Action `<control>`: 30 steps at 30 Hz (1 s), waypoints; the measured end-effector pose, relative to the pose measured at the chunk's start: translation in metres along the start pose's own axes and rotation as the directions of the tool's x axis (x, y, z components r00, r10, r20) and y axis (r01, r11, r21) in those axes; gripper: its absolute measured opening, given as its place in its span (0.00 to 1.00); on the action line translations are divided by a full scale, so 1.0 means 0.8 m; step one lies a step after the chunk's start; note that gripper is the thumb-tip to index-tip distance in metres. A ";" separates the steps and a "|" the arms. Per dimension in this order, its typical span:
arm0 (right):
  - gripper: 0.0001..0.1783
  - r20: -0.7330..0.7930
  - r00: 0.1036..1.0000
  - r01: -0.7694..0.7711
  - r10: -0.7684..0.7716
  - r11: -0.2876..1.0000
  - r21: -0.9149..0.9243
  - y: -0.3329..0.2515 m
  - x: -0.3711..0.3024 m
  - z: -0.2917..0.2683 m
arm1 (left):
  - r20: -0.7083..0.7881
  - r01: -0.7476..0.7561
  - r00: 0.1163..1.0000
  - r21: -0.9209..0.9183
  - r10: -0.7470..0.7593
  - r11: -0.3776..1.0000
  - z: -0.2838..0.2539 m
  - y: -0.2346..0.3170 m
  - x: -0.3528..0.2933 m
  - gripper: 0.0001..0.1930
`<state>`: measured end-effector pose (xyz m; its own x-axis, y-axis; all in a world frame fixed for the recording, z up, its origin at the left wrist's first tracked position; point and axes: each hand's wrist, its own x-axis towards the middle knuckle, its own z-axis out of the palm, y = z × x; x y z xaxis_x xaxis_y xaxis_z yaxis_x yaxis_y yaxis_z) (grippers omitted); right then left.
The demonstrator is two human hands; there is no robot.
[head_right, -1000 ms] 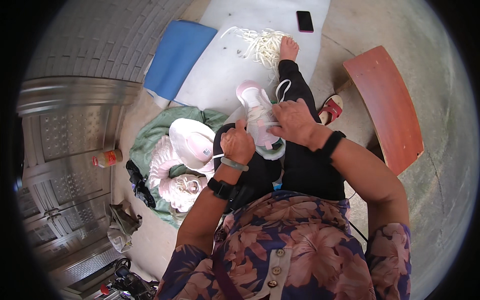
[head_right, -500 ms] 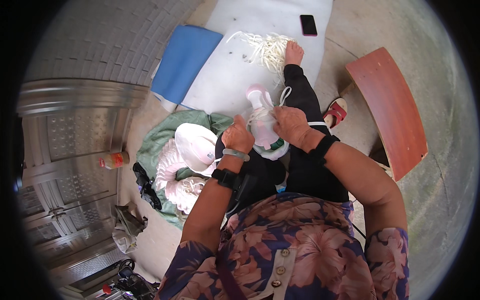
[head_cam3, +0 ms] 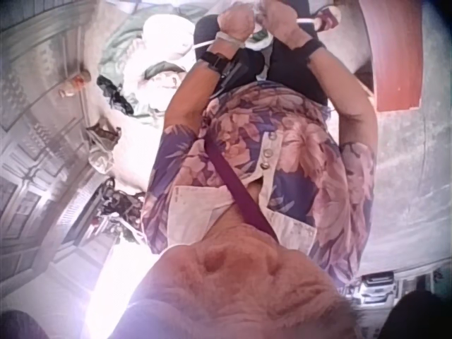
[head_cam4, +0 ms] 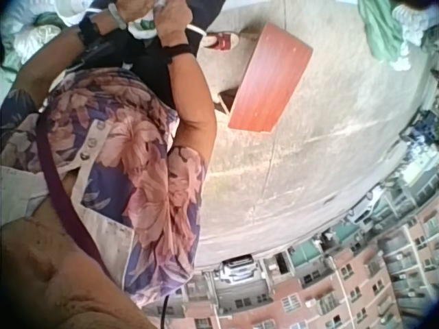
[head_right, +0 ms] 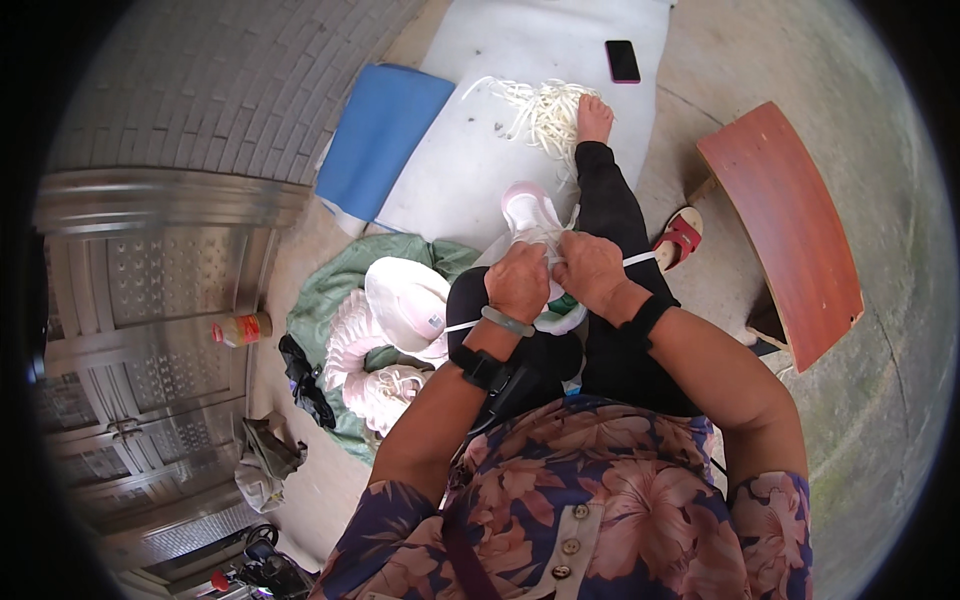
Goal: Lacing up new white sneakers in an outdoor assembly area.
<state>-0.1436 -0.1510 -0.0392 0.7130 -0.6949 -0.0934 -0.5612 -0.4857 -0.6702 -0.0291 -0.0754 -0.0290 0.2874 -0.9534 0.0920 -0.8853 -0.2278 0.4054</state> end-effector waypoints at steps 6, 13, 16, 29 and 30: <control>0.11 -0.045 0.998 0.049 -0.050 0.998 -0.028 0.010 0.000 0.005 | -0.002 0.062 0.998 -0.018 -0.062 0.998 0.017 -0.002 0.006 0.04; 0.07 -0.010 0.996 0.085 -0.085 0.996 0.016 0.018 0.000 0.007 | 0.022 0.034 0.999 -0.074 -0.032 0.997 0.015 -0.003 0.002 0.05; 0.06 -0.055 0.994 0.102 -0.099 0.993 0.056 0.020 0.002 0.011 | 0.022 -0.012 1.000 0.009 0.012 1.000 0.016 -0.001 0.001 0.05; 0.21 -0.088 0.981 0.177 -0.170 0.982 0.071 0.020 -0.022 -0.003 | -0.214 -0.238 0.949 0.006 0.234 0.971 -0.030 0.013 -0.029 0.01; 0.21 -0.087 0.982 0.176 -0.169 0.982 0.071 0.024 -0.022 -0.003 | -0.173 -0.220 0.960 0.026 0.221 0.975 -0.042 -0.001 -0.044 0.01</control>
<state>-0.1676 -0.1492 -0.0487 0.7586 -0.6459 0.0857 -0.3961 -0.5615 -0.7266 -0.0265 -0.0353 -0.0020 0.1434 -0.9310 0.3356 -0.9360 -0.0174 0.3517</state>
